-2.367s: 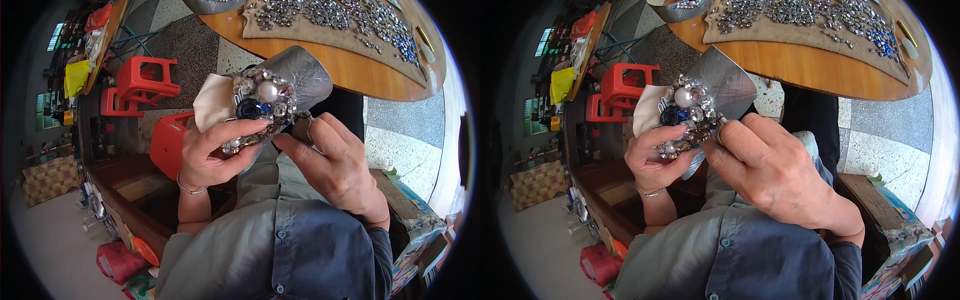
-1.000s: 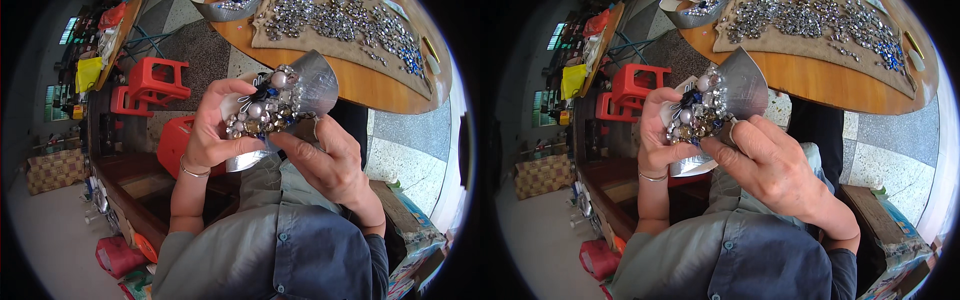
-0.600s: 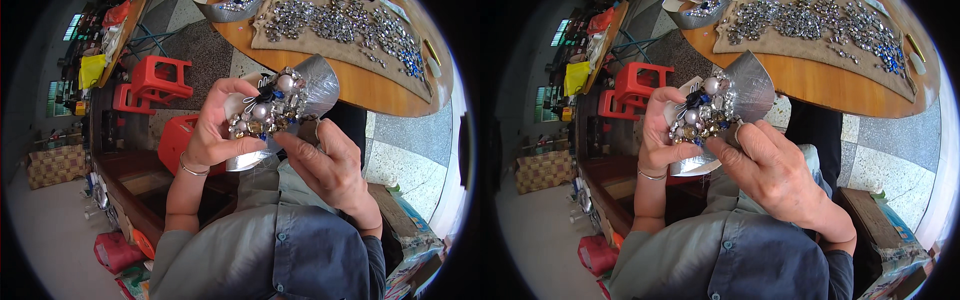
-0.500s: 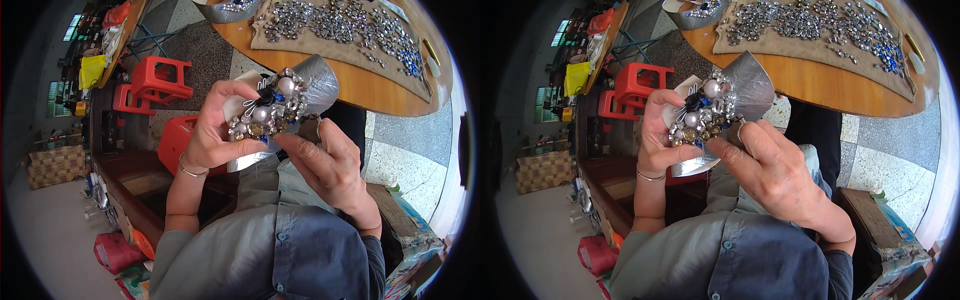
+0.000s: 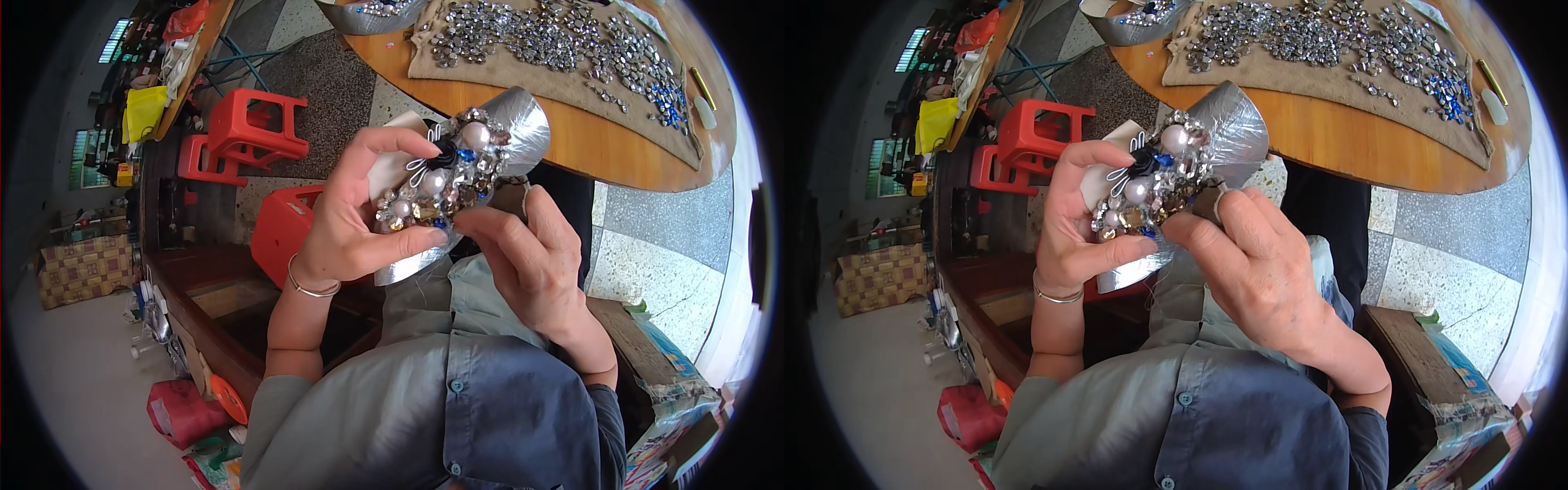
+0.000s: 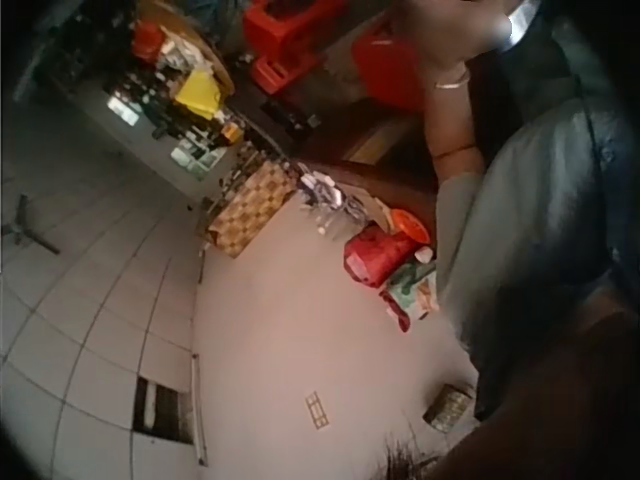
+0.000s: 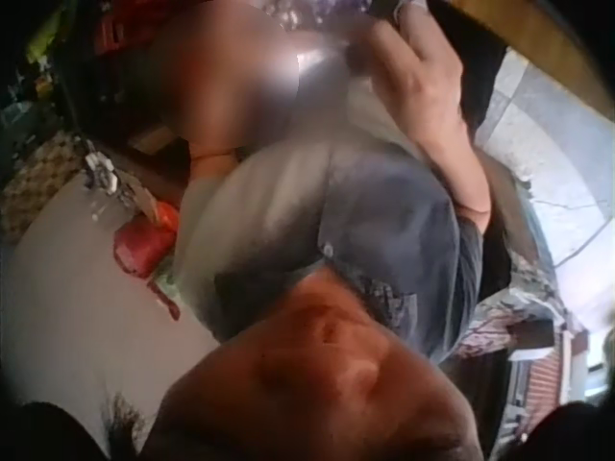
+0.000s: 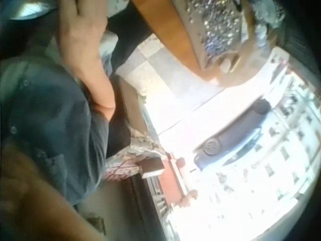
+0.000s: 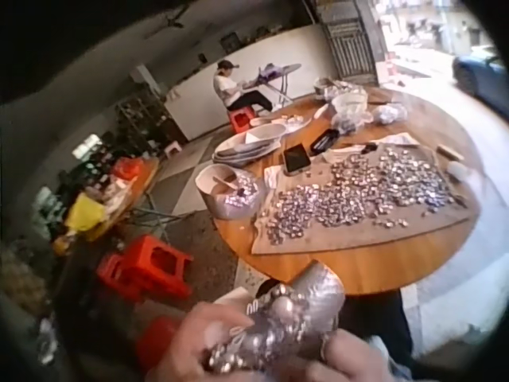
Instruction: Manually applying decorative beads and rhinestones to shoe components at a workbench.
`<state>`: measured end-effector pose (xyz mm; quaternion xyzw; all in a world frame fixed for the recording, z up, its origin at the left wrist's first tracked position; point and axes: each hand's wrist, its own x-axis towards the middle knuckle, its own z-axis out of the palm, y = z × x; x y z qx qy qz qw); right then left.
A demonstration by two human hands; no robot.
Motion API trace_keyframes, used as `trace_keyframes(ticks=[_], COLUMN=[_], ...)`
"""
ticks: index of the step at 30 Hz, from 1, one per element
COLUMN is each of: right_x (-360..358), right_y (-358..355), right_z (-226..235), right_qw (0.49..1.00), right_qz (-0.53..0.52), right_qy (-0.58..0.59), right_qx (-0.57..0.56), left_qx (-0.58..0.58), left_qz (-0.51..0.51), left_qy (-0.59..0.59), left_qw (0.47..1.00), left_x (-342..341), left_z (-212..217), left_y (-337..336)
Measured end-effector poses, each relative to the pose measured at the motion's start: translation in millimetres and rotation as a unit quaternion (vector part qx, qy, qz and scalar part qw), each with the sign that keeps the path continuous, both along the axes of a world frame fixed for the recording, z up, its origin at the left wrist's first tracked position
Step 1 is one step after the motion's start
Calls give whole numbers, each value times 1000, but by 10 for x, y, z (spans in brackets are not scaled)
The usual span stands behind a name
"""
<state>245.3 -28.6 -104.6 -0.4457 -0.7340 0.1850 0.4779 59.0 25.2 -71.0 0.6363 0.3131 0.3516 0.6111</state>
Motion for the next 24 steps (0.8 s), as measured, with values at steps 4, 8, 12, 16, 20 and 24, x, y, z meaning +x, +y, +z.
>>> trace_keyframes(ticks=[4,8,12,16,20,24], right_x=[-31,-118,-129,-196,-261,-303], right_y=[73,111,82,75,79,94], right_z=[-143,-286,-290,-359,-432,-450], right_qw=[990,980,987,977,956,936], right_qz=[-8,-11,-19,-62,-35,-16], right_qy=[103,178,146,187,267,324], right_qx=[-97,-83,-69,-87,-116,-140], left_qx=[-15,17,4,20,48,51], left_qz=[34,55,95,109,114,122], left_qy=[44,78,77,141,136,132], left_qw=[998,995,992,984,983,982], left_x=[82,83,147,146,149,185], left_z=[35,-23,-10,18,8,38], left_y=[-17,-65,-96,-143,-172,-189])
